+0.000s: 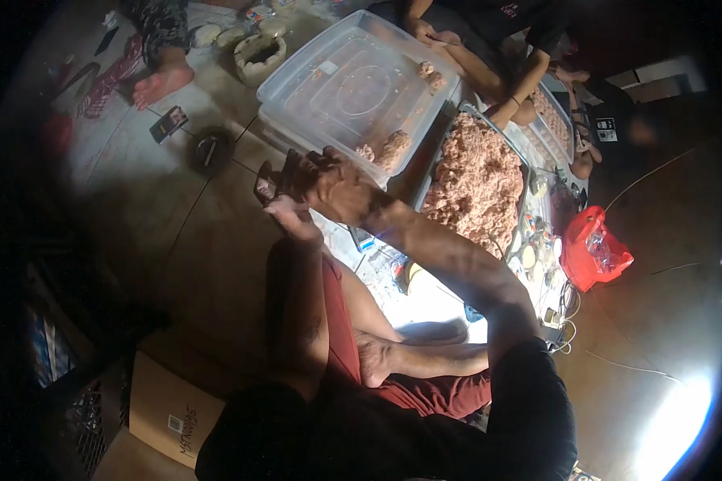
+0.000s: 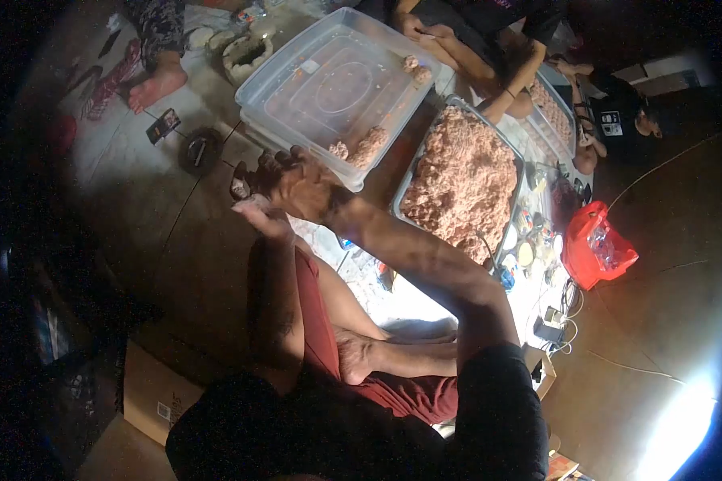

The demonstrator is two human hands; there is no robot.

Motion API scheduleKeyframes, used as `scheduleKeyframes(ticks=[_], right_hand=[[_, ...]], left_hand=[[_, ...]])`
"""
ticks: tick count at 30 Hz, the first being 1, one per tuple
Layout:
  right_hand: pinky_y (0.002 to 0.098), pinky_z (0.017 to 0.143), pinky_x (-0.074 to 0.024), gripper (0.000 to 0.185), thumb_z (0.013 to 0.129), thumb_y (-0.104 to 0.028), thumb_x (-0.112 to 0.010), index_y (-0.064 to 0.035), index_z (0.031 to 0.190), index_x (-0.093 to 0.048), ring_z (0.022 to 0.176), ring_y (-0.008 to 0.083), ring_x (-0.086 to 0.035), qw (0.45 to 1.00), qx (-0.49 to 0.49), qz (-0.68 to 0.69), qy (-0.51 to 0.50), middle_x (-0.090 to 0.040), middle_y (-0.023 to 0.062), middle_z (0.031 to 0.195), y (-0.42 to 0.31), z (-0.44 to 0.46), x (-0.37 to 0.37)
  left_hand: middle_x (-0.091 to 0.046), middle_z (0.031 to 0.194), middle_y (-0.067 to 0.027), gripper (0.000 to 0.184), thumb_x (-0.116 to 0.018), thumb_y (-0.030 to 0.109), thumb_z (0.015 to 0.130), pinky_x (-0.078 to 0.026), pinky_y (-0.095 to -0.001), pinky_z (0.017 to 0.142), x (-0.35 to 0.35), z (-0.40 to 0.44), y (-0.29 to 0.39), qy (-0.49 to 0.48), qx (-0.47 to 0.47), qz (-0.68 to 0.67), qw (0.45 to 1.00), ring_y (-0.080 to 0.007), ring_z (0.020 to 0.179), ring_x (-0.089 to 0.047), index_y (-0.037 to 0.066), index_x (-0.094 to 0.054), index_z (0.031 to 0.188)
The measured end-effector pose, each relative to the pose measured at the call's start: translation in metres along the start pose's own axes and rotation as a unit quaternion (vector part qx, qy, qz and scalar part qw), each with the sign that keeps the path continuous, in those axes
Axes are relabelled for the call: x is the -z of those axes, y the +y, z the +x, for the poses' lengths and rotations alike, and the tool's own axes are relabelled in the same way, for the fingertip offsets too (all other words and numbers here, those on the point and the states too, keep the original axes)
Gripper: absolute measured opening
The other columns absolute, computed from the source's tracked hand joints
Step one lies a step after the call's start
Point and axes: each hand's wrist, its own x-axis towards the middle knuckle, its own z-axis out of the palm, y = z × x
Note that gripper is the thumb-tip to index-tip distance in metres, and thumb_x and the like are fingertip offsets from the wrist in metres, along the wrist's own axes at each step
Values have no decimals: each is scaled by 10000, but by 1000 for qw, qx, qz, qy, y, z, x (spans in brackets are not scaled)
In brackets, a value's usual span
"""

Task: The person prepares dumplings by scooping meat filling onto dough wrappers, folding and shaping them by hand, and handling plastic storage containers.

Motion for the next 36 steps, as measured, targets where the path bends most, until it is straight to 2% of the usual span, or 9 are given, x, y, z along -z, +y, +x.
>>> scheduleKeyframes(ticks=[4, 7, 12, 15, 16, 19, 27, 33, 36], right_hand=[[340, 895, -510, 345, 930, -152, -496, -95, 1257, -591, 1009, 225, -663, 980, -93, 143, -105, -664, 109, 1145, 37, 11, 31], [326, 728, -524, 325, 901, -294, -562, -39, 1094, -618, 750, 249, -641, 890, -66, 430, 137, -654, 97, 848, 103, 8, 53], [292, 738, -538, 336, 964, -260, -498, 23, 1131, -569, 802, 199, -659, 941, -12, 331, 73, -639, 100, 869, 168, 9, 43], [335, 767, -537, 308, 967, -258, -506, 17, 1092, -569, 881, 197, -640, 585, -126, 800, -51, -633, 97, 920, 174, 5, -1], [354, 784, -540, 308, 950, -266, -537, -3, 1106, -575, 933, 209, -642, 790, -6, 612, 12, -643, 96, 958, 172, 12, -6], [386, 838, -542, 312, 912, -271, -586, -54, 1135, -588, 1018, 246, -645, 972, 93, 216, -26, -661, 93, 1030, 169, 9, -13], [511, 960, -495, 322, 921, -356, -583, -152, 1163, -636, 1107, 324, -626, 991, 16, 128, -37, -671, 90, 1114, 162, -6, -15], [542, 1036, -416, 612, 1026, -606, -297, -169, 1292, -633, 1133, 347, -605, 885, -202, 268, -324, -664, 115, 1135, 150, 28, 13], [599, 1058, -363, 658, 1019, -620, -302, -122, 1165, -708, 1134, 359, -603, 948, -147, 189, -207, -662, 133, 1125, 147, 26, 10]], left_hand=[[-474, 1416, -212, 725, -280, 615, 1017, -489, -436, 975, -39, 5, 48, 63, 130, 66, 987, -323, 1129, -581, 32, -326, 1446], [-577, 1239, -196, 650, -284, 582, 1030, -517, -308, 695, -48, 13, 47, 96, 132, 200, 966, -232, 831, -625, 31, -381, 1361], [-607, 1020, -105, 508, -340, 489, 1055, -441, -255, 580, -60, 15, 46, 86, 148, 234, 957, -141, 670, -584, 38, -472, 1246], [-612, 995, -103, 488, -361, 477, 1050, -425, -251, 578, -59, 17, 46, 87, 163, 244, 952, -128, 651, -566, 41, -491, 1228], [-614, 985, -103, 487, -361, 476, 1049, -425, -251, 577, -58, 17, 45, 85, 159, 249, 952, -126, 646, -562, 40, -497, 1220], [-620, 968, -102, 494, -357, 483, 1049, -421, -250, 568, -53, 17, 42, 86, 151, 237, 956, -123, 630, -553, 39, -508, 1205], [-635, 975, -129, 578, -331, 554, 1039, -440, -285, 572, -52, 15, 39, 71, 154, 266, 949, -150, 630, -564, 29, -501, 1208], [-619, 970, -106, 539, -334, 522, 1049, -431, -243, 562, -52, 15, 40, 79, 168, 259, 948, -121, 625, -552, 36, -505, 1208], [-614, 984, -109, 559, -330, 538, 1044, -431, -245, 566, -51, 16, 42, 84, 181, 254, 946, -124, 630, -553, 33, -506, 1208]])
